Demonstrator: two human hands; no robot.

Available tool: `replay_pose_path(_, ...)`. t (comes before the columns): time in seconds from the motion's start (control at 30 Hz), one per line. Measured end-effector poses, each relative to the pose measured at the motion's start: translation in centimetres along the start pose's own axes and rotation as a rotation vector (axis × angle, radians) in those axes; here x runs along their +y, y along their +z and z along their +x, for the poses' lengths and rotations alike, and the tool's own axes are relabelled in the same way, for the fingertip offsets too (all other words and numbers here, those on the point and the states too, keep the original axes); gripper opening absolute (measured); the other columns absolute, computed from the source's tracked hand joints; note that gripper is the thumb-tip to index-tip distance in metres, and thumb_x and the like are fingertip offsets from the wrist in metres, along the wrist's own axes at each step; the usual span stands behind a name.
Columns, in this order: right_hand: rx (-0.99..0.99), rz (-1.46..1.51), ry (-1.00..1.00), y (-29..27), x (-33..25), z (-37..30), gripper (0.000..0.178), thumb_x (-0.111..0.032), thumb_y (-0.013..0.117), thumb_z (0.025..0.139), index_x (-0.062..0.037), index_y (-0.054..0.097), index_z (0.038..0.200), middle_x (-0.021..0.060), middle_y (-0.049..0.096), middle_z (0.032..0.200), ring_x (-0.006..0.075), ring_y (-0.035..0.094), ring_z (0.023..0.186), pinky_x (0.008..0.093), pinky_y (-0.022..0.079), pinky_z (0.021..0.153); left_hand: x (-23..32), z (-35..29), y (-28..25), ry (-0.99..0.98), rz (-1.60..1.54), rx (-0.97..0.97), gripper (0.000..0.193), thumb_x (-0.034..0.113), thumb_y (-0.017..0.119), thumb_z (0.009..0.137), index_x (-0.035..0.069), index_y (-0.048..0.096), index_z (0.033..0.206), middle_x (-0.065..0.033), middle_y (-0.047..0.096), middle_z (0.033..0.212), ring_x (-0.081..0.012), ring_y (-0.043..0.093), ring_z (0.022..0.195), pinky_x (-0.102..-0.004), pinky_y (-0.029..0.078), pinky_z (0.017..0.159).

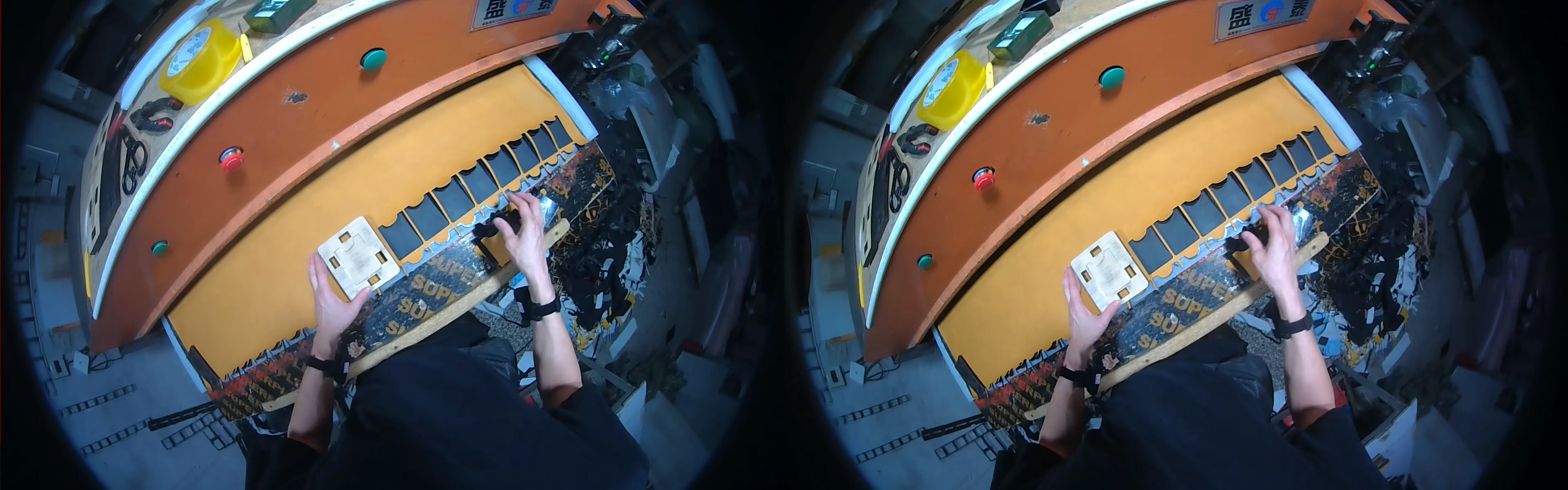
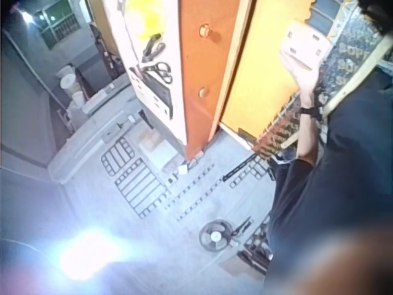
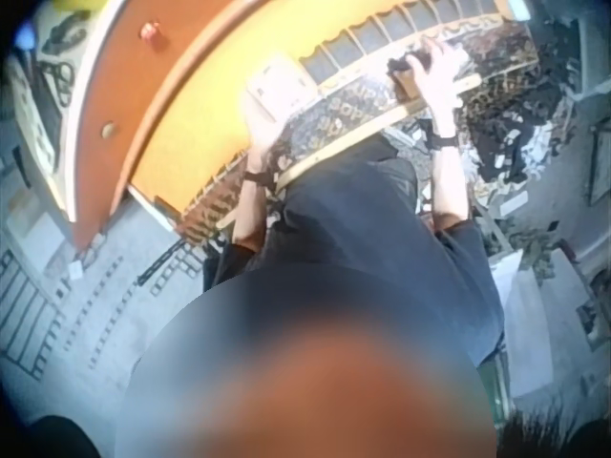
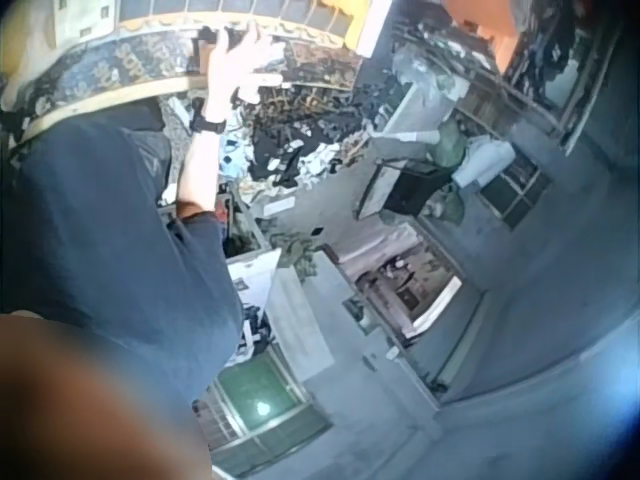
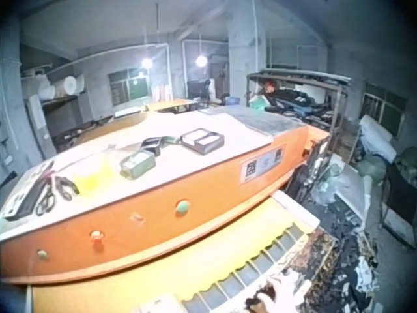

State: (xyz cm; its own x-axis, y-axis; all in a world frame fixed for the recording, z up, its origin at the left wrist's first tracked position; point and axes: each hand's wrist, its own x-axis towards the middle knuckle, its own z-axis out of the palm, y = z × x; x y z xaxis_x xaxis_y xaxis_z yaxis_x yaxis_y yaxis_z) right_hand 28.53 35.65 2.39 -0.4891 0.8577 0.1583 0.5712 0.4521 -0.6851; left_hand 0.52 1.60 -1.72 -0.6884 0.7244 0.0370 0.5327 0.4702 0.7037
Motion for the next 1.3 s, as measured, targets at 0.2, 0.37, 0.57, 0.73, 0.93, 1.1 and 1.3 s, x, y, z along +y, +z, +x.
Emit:
replay_pose_path(0.2,-0.455,0.186,-0.379,6.7,-8.5,-1.2,0.092,-0.028,0.102,0.073,-0.0033,0.062,0.153,0.0195,0.069,0.150,0.0376,0.059,0.147,0.0516,0.047,0.126,1.4,0.0,-0.2,0.050,0.005,-0.075,0.146,0.027,0.105,0.072,-0.012,0.009,0.175,-0.0395,0.022,0.179,-0.0516,0.026,0.168,-0.0532,0.029,0.137)
replay_pose_path(0.37,-0.599,0.116,-0.547,11.0,-9.1,-2.8,0.106,-0.035,0.103,0.069,-0.0012,0.058,0.159,0.0193,0.066,0.157,0.0359,0.054,0.155,0.0528,0.037,0.135,1.2,-0.1,0.2,0.086,-0.034,-0.061,0.142,0.028,0.105,0.071,-0.013,0.015,0.175,-0.0411,0.029,0.176,-0.0527,0.029,0.167,-0.0554,0.026,0.138)
replay_pose_path(0.57,-0.544,0.192,-0.467,11.7,-8.0,-3.2,0.104,-0.029,0.104,0.069,-0.0026,0.060,0.160,0.0179,0.067,0.157,0.0341,0.054,0.156,0.0552,0.036,0.135,1.0,0.2,0.1,0.150,0.069,-0.032,0.136,0.036,0.103,0.070,-0.011,0.028,0.173,-0.0350,0.040,0.174,-0.0475,0.033,0.167,-0.0627,0.020,0.138)
replay_pose_path(0.73,-0.548,0.200,-0.424,10.8,-6.4,-3.1,0.106,-0.027,0.106,0.067,-0.0045,0.061,0.161,0.0225,0.065,0.159,0.0354,0.054,0.156,0.0551,0.036,0.134,1.1,0.2,0.2,0.184,0.161,-0.114,0.135,0.041,0.102,0.069,-0.006,0.033,0.174,-0.0291,0.044,0.175,-0.0418,0.033,0.169,-0.0654,0.014,0.139)
replay_pose_path(0.93,-0.557,0.193,-0.391,11.1,-6.3,-3.2,0.102,-0.025,0.104,0.069,-0.0045,0.062,0.159,0.0149,0.066,0.160,0.0308,0.051,0.158,0.0529,0.034,0.136,0.8,0.2,0.2,0.181,0.144,-0.106,0.134,0.042,0.103,0.068,-0.006,0.034,0.173,-0.0281,0.046,0.174,-0.0414,0.032,0.170,-0.0657,0.013,0.139)
replay_pose_path(1.1,-0.574,0.204,-0.391,11.1,-6.3,-3.2,0.102,-0.025,0.105,0.069,-0.0045,0.062,0.160,0.0145,0.066,0.160,0.0304,0.051,0.159,0.0529,0.034,0.136,1.1,0.1,0.2,0.171,0.158,-0.107,0.134,0.040,0.103,0.068,-0.006,0.034,0.173,-0.0263,0.047,0.174,-0.0415,0.032,0.170,-0.0661,0.014,0.139)
replay_pose_path(1.3,-0.572,0.212,-0.409,11.1,-6.4,-3.0,0.103,-0.025,0.105,0.068,-0.0040,0.062,0.159,0.0130,0.067,0.160,0.0300,0.053,0.158,0.0531,0.034,0.136,1.4,0.1,-0.1,0.163,0.168,-0.108,0.132,0.040,0.103,0.069,-0.006,0.035,0.173,-0.0257,0.046,0.174,-0.0411,0.032,0.169,-0.0663,0.014,0.138)
